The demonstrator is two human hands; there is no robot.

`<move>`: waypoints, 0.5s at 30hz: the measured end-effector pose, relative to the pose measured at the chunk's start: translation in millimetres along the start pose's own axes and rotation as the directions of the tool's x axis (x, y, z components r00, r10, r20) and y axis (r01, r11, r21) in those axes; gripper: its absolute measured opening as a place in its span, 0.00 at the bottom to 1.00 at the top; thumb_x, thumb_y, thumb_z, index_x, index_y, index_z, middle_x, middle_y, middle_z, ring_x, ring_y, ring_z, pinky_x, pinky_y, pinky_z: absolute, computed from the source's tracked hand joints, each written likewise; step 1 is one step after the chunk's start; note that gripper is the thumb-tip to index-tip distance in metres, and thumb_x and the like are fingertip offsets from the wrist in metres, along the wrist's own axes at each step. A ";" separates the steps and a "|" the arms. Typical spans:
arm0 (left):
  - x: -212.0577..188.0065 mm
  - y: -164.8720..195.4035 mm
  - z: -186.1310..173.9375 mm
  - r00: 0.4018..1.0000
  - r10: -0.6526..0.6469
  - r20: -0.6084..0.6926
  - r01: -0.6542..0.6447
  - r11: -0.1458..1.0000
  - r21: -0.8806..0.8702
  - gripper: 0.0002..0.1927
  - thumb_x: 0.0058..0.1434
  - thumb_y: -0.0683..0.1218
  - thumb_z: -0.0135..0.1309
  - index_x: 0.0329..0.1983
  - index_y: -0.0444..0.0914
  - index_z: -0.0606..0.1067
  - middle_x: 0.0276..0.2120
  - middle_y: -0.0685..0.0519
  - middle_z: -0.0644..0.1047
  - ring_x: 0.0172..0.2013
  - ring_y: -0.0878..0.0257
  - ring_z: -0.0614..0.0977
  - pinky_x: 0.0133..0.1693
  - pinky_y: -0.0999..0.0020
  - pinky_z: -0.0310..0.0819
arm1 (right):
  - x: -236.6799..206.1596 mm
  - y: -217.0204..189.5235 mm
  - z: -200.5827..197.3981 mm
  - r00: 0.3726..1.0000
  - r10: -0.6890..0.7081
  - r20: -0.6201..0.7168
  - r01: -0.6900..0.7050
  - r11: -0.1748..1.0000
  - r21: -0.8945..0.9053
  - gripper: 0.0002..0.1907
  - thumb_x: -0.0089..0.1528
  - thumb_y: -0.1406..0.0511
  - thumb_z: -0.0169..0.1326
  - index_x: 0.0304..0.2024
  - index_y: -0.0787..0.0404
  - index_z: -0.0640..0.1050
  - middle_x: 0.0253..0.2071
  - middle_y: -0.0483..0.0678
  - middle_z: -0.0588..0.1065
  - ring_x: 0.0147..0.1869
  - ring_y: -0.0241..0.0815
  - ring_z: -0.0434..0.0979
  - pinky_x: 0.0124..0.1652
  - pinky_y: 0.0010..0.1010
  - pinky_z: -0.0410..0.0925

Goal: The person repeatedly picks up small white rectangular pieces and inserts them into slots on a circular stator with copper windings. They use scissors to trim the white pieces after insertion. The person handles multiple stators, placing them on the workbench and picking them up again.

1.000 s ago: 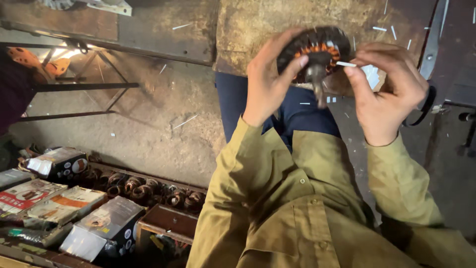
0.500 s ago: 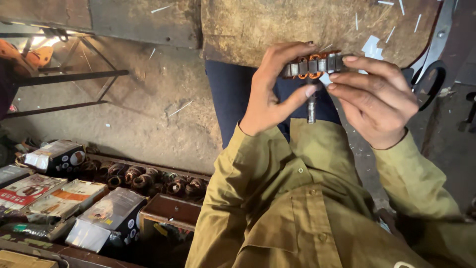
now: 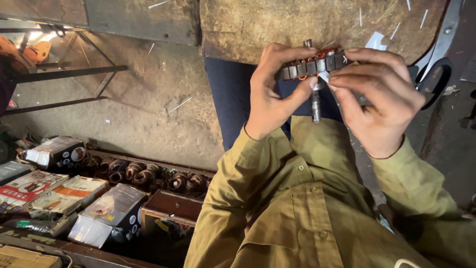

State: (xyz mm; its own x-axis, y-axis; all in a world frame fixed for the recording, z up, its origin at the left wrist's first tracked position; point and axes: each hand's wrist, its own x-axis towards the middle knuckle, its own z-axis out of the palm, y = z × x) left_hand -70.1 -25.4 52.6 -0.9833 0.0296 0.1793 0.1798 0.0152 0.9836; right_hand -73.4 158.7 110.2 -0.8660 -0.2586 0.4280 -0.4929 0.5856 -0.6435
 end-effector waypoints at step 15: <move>-1.5 6.6 15.2 0.998 0.028 -0.059 -0.015 0.978 0.208 0.19 0.63 0.44 0.68 0.56 0.41 0.77 0.46 0.54 0.77 0.48 0.61 0.76 0.53 0.71 0.70 | 6.2 16.8 -6.9 0.983 -0.173 0.053 0.180 0.964 -0.196 0.10 0.58 0.73 0.71 0.39 0.70 0.84 0.43 0.54 0.80 0.56 0.48 0.82 0.61 0.47 0.72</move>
State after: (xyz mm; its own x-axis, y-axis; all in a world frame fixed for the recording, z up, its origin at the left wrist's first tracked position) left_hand -67.1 -10.2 58.5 -0.9777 -0.0292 0.2079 0.1964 0.2220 0.9551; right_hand -86.5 172.3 106.3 -0.7708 -0.3966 0.4986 -0.6148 0.6682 -0.4190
